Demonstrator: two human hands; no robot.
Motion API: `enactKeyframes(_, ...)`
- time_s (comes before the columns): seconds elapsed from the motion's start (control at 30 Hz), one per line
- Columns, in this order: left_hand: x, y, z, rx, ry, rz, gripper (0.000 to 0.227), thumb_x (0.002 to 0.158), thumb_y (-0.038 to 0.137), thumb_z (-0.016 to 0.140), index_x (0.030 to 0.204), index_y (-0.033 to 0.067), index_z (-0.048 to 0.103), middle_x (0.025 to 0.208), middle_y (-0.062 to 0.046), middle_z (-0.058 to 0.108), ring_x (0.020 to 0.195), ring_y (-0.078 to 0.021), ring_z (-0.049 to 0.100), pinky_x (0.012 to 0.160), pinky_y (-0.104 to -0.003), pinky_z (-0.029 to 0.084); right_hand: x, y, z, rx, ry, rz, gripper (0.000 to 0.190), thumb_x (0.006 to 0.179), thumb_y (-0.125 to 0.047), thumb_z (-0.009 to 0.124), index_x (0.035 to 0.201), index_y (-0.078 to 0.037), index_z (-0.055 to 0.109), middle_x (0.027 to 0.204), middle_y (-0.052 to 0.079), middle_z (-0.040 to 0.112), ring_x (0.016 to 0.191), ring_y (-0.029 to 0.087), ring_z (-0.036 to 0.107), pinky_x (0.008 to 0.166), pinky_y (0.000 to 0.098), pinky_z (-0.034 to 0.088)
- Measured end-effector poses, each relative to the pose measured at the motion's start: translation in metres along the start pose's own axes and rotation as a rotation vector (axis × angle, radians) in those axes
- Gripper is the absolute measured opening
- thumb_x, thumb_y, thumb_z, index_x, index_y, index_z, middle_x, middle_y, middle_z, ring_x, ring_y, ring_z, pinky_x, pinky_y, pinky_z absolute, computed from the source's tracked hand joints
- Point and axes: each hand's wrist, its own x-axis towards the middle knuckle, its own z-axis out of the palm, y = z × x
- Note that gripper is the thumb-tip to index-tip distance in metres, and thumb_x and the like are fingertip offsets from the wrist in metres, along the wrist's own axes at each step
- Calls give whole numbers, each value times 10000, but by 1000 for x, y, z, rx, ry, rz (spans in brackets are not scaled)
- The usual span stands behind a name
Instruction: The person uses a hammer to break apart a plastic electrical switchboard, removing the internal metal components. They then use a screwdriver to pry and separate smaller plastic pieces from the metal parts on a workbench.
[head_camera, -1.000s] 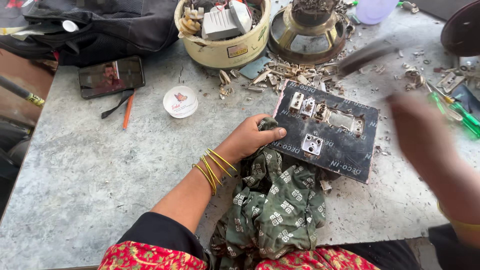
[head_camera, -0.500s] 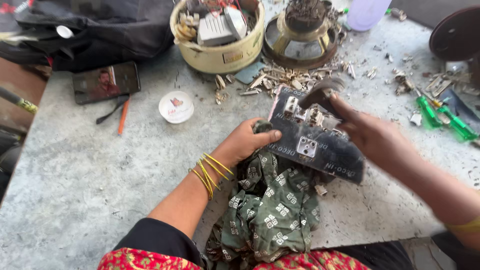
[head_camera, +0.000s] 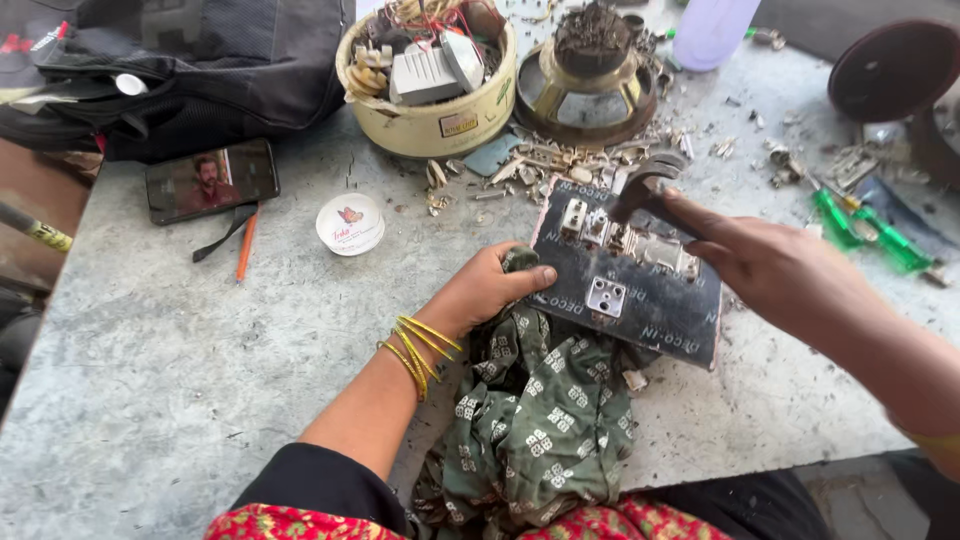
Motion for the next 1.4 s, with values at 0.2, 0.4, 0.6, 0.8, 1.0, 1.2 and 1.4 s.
enactKeyframes(0.2,1,-7,-2,-77,-47,11,316,889,246,788,1061,-3,696,915,6,708,809,-76,623,729,-255,529,-14,2,-27,392,689,-418,426,1052,-176,555,1475,-162,504,981,145,697,746,174,627,677,368,571)
enactKeyframes(0.4,0,0,1,-81,-46,38,324,884,241,785,1064,-13,693,916,-5,725,801,-77,640,724,-255,542,6,-11,9,84,-14,-71,581,1040,-244,557,1569,-396,373,884,94,724,660,215,624,625,369,561)
enactKeyframes(0.6,-1,1,1,-70,-46,-28,346,876,261,781,1079,-6,697,912,-9,724,788,-83,638,711,-259,540,-8,26,-17,256,550,-518,544,1057,-171,569,1580,-263,450,915,137,711,698,144,634,574,302,521)
enactKeyframes(0.8,-2,-2,1,-71,-53,-21,359,868,280,775,1082,2,702,912,-16,726,786,-95,638,717,-272,537,20,-2,13,368,463,-240,189,1103,-145,638,1291,-121,633,1001,102,753,712,189,649,581,361,518)
enactKeyframes(1.0,1,-2,0,6,-16,-2,358,861,284,800,1061,6,697,916,-8,710,801,-82,626,735,-262,533,18,15,4,294,42,-25,487,1044,-218,600,1504,-349,507,866,50,779,522,199,574,481,351,496)
enactKeyframes(1.2,5,-9,-2,-32,-48,-10,359,866,288,791,1051,-4,694,898,-8,708,787,-80,624,714,-264,534,25,4,16,474,416,-353,309,1141,-189,557,1426,-294,499,872,82,649,628,116,563,562,263,498)
enactKeyframes(1.4,2,-2,0,-24,-40,19,359,866,276,797,1066,-3,692,916,-3,712,798,-71,624,725,-263,538,12,-4,-5,18,11,-85,571,1051,-278,529,1586,-392,365,797,41,709,540,117,558,485,286,499)
